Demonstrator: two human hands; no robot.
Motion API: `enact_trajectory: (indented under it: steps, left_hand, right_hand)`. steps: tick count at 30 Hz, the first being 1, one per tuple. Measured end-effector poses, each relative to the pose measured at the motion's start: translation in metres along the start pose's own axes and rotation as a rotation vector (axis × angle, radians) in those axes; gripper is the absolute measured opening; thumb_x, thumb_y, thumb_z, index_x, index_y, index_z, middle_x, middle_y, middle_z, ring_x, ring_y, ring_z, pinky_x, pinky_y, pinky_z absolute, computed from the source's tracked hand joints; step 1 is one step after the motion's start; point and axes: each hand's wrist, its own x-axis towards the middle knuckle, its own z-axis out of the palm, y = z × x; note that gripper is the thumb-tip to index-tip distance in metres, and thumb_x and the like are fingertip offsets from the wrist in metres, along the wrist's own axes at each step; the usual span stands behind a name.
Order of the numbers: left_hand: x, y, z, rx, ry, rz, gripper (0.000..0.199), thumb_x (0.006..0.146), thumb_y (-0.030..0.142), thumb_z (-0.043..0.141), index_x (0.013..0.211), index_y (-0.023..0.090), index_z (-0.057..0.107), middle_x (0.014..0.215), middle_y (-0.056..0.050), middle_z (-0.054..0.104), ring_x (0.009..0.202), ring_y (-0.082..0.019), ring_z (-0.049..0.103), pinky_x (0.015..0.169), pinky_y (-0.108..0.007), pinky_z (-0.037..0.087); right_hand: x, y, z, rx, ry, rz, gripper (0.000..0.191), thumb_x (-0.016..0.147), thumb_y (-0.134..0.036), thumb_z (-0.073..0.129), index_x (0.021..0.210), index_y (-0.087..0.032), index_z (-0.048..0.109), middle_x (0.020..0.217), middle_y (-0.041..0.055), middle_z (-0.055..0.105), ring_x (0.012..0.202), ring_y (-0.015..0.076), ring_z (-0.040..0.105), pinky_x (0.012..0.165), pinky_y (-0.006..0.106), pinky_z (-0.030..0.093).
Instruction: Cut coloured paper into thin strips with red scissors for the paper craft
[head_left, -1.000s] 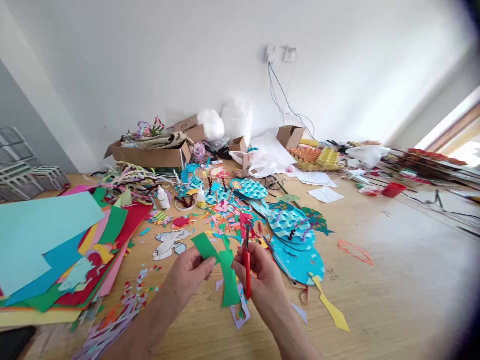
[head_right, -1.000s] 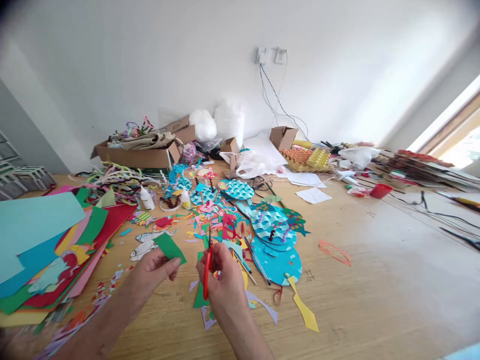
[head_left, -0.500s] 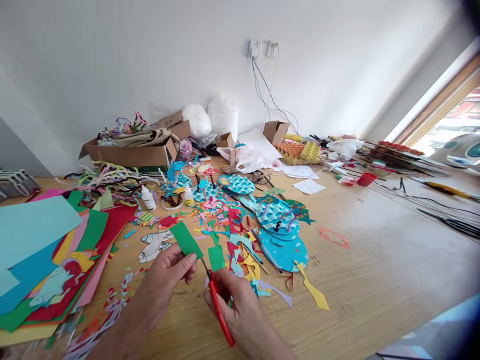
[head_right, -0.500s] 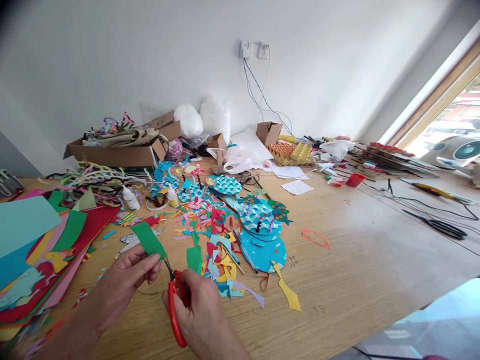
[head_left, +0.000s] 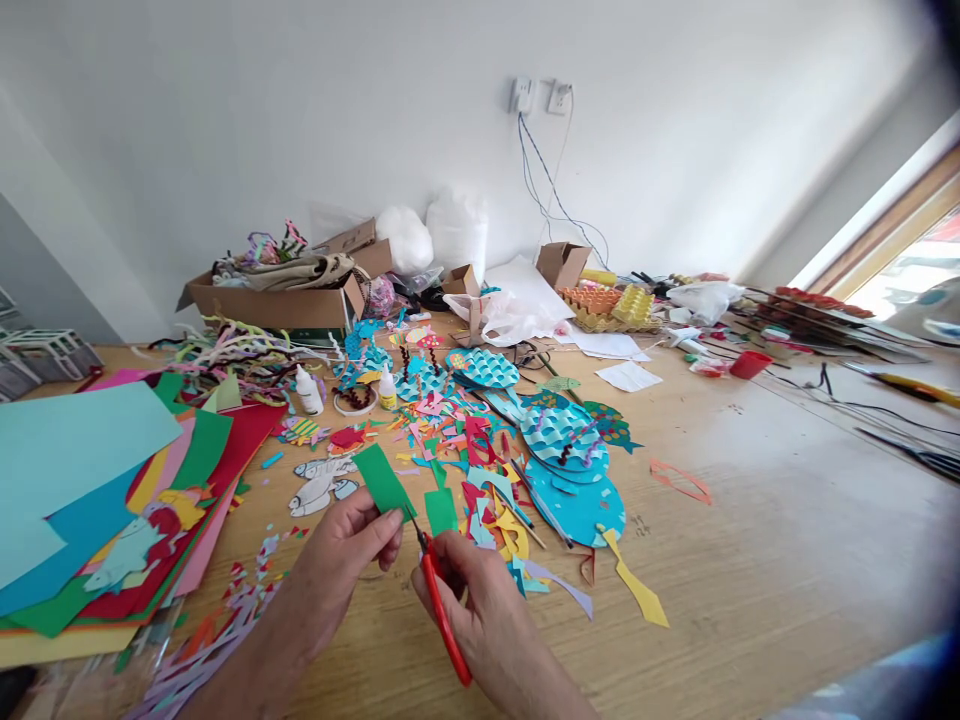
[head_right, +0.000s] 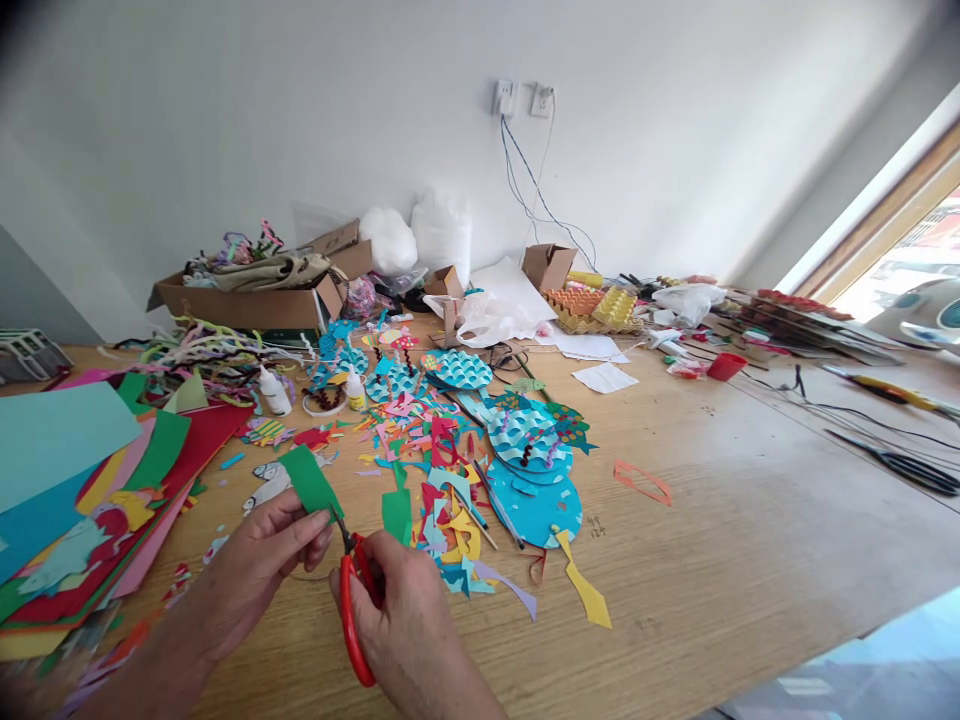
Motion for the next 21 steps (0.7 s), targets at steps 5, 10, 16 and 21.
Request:
enact_trajectory:
  steps: [5,10,16,21]
  left_hand:
    - [0.0007,-0.0014,0.0001,-0.008,0.003,-0.005,0.013,0.071,0.025,0.057,0.061,0.017,0.054,0.051,0.005,0.049,0.048,-0.009,0.042,0.048,-0.021,0.034]
    - [-0.0004,0.0007,0.0021,-0.010,0.005,-0.019,0.014,0.069,0.026,0.058,0.059,0.017,0.054,0.050,0.005,0.049,0.048,-0.009,0.041,0.047,-0.021,0.034]
    - [0.0002,-0.0017,0.0007,-0.009,-0.009,-0.018,0.012,0.070,0.026,0.058,0.063,0.017,0.056,0.050,0.005,0.048,0.048,-0.009,0.041,0.047,-0.021,0.034]
    - [-0.0001,-0.0018,0.0000,0.004,-0.012,-0.020,0.012,0.070,0.026,0.057,0.064,0.016,0.056,0.052,0.005,0.049,0.049,-0.010,0.041,0.048,-0.022,0.034]
  right_hand:
    - [0.0016,-0.0016,-0.0004,-0.012,0.002,0.005,0.022,0.080,-0.026,0.042,0.061,-0.019,0.038,0.053,-0.0062,0.035,0.050,0.0086,0.030,0.045,0.020,0.022]
    - [0.0028,-0.0002,0.0007,-0.011,0.010,0.003,0.021,0.080,-0.025,0.042,0.061,-0.019,0.039,0.053,-0.0062,0.035,0.050,0.0085,0.030,0.045,0.020,0.022]
    - [0.0034,0.0014,0.0004,-0.015,0.006,0.014,0.020,0.079,-0.024,0.042,0.060,-0.019,0.038,0.052,-0.0065,0.033,0.050,0.0084,0.029,0.045,0.020,0.021]
    - [0.0023,0.0011,0.0010,-0.018,0.020,0.002,0.021,0.079,-0.024,0.042,0.060,-0.018,0.039,0.052,-0.0062,0.034,0.050,0.0085,0.029,0.045,0.020,0.021]
